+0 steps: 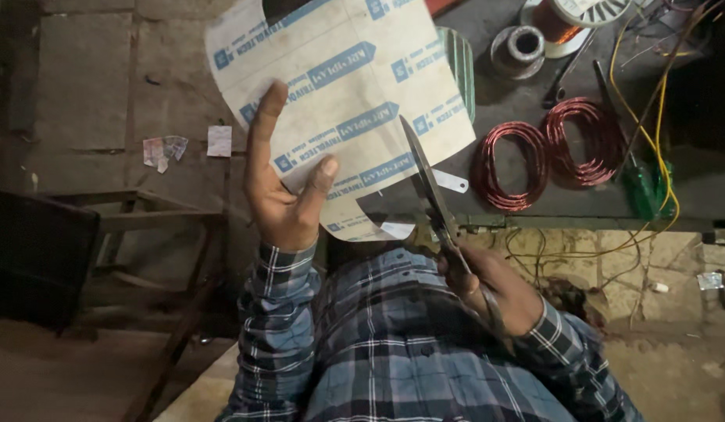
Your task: The person uses shears to cut a sheet of printed paper into narrow strips. The person repeatedly trims the strips to uniform width and places the cut pieces on the workbench.
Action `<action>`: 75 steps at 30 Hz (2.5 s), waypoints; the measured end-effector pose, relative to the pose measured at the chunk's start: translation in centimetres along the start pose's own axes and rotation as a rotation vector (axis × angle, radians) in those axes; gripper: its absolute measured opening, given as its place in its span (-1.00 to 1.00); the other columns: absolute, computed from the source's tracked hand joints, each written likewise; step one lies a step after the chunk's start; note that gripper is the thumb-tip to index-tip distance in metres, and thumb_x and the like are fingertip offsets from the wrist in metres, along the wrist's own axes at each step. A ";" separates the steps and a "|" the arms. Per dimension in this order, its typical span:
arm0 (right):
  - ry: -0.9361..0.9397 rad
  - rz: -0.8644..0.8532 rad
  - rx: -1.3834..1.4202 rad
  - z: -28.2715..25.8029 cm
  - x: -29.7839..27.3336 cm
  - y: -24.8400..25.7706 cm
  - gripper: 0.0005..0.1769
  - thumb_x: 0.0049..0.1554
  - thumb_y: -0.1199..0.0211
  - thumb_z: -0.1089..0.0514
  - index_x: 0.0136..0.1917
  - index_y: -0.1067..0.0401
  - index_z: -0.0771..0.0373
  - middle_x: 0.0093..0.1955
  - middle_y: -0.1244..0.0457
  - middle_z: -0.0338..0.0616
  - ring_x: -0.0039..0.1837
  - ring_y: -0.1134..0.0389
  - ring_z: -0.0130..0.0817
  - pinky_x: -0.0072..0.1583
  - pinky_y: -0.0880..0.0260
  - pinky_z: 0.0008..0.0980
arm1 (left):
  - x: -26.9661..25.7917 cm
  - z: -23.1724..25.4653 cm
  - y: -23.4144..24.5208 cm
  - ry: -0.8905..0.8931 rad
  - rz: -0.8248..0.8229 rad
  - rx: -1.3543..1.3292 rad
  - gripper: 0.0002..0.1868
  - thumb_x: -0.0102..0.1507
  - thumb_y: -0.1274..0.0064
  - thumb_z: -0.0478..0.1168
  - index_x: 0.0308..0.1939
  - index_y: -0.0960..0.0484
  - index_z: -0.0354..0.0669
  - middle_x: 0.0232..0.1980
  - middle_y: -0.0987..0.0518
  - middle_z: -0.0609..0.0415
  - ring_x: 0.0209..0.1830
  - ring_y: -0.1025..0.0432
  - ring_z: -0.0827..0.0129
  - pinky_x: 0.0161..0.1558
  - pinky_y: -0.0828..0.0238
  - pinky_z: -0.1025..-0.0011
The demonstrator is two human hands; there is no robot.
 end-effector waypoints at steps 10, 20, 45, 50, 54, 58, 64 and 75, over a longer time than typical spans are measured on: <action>-0.006 0.011 0.008 -0.3 0.4 -0.2 -0.27 0.23 0.03 -0.42 0.06 -0.35 0.36 -0.24 -0.24 -0.19 -0.24 -0.24 -0.44 -0.18 -0.33 -0.40 | -0.3 -0.8 0.2 0.008 0.011 -0.005 -0.31 0.49 -0.13 -0.42 0.63 -0.15 -0.19 0.59 -0.21 0.01 0.45 -0.31 0.36 0.47 -0.37 0.39; -0.008 0.019 -0.074 -0.9 0.6 -0.5 -0.23 0.22 0.08 -0.47 0.02 -0.34 0.34 -0.28 -0.24 -0.19 -0.28 -0.27 -0.42 -0.21 -0.35 -0.37 | -0.6 -0.9 0.7 -0.020 -0.008 0.039 -0.31 0.47 -0.13 -0.41 0.62 -0.16 -0.19 0.58 -0.23 0.00 0.45 -0.32 0.36 0.45 -0.41 0.38; 0.038 -0.004 -0.048 -1.5 0.5 -1.5 -0.20 0.22 0.10 -0.54 0.00 -0.33 0.31 -0.31 -0.21 -0.22 -0.31 -0.24 -0.44 -0.23 -0.32 -0.37 | -1.2 -0.9 1.3 -0.034 -0.001 0.061 -0.32 0.48 -0.16 -0.36 0.61 -0.17 -0.17 0.59 -0.25 -0.02 0.47 -0.31 0.33 0.46 -0.43 0.32; 0.029 0.016 -0.064 -1.4 0.2 -1.4 -0.19 0.20 0.10 -0.55 -0.03 -0.33 0.29 -0.34 -0.20 -0.22 -0.31 -0.22 -0.42 -0.25 -0.29 -0.36 | -1.6 -0.8 1.2 0.015 0.026 0.049 -0.31 0.47 -0.16 -0.36 0.61 -0.16 -0.18 0.64 -0.23 -0.04 0.48 -0.29 0.31 0.51 -0.44 0.32; 0.002 0.049 -0.112 -1.1 0.3 -1.3 -0.15 0.17 0.12 -0.60 -0.07 -0.35 0.29 -0.36 -0.20 -0.22 -0.33 -0.23 -0.42 -0.26 -0.27 -0.36 | -1.7 -0.5 1.1 0.005 0.033 0.074 -0.32 0.47 -0.15 -0.37 0.61 -0.18 -0.18 0.64 -0.22 -0.05 0.50 -0.27 0.30 0.49 -0.36 0.33; 0.027 0.059 -0.095 -0.9 0.2 -1.4 -0.10 0.14 0.14 -0.65 -0.07 -0.36 0.28 -0.36 -0.21 -0.22 -0.33 -0.25 -0.42 -0.27 -0.27 -0.36 | -1.6 -0.3 1.1 -0.019 0.019 0.099 -0.32 0.48 -0.14 -0.38 0.62 -0.17 -0.16 0.61 -0.21 -0.04 0.53 -0.25 0.30 0.51 -0.34 0.33; 0.039 0.077 -0.129 -0.6 0.1 -1.5 -0.08 0.12 0.17 -0.69 -0.11 -0.37 0.26 -0.36 -0.20 -0.22 -0.35 -0.24 -0.41 -0.29 -0.26 -0.35 | -1.7 -0.3 1.1 -0.003 0.020 0.064 -0.33 0.47 -0.13 -0.37 0.60 -0.17 -0.17 0.64 -0.21 -0.07 0.50 -0.27 0.29 0.53 -0.46 0.31; 0.080 0.118 -0.174 -1.1 0.1 -1.4 -0.04 0.09 0.14 -0.73 -0.11 -0.39 0.26 -0.37 -0.24 -0.22 -0.34 -0.30 -0.39 -0.27 -0.30 -0.33 | -1.7 -0.2 1.1 0.035 0.034 0.012 -0.31 0.45 -0.10 -0.43 0.61 -0.15 -0.22 0.63 -0.22 -0.13 0.49 -0.27 0.29 0.52 -0.40 0.32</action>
Point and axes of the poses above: each hand's wrist, its own x-axis towards the middle knuckle, its own y-axis out of the back of the hand, z = x × y, the point moved 8 cm from there along x, towards the middle knuckle
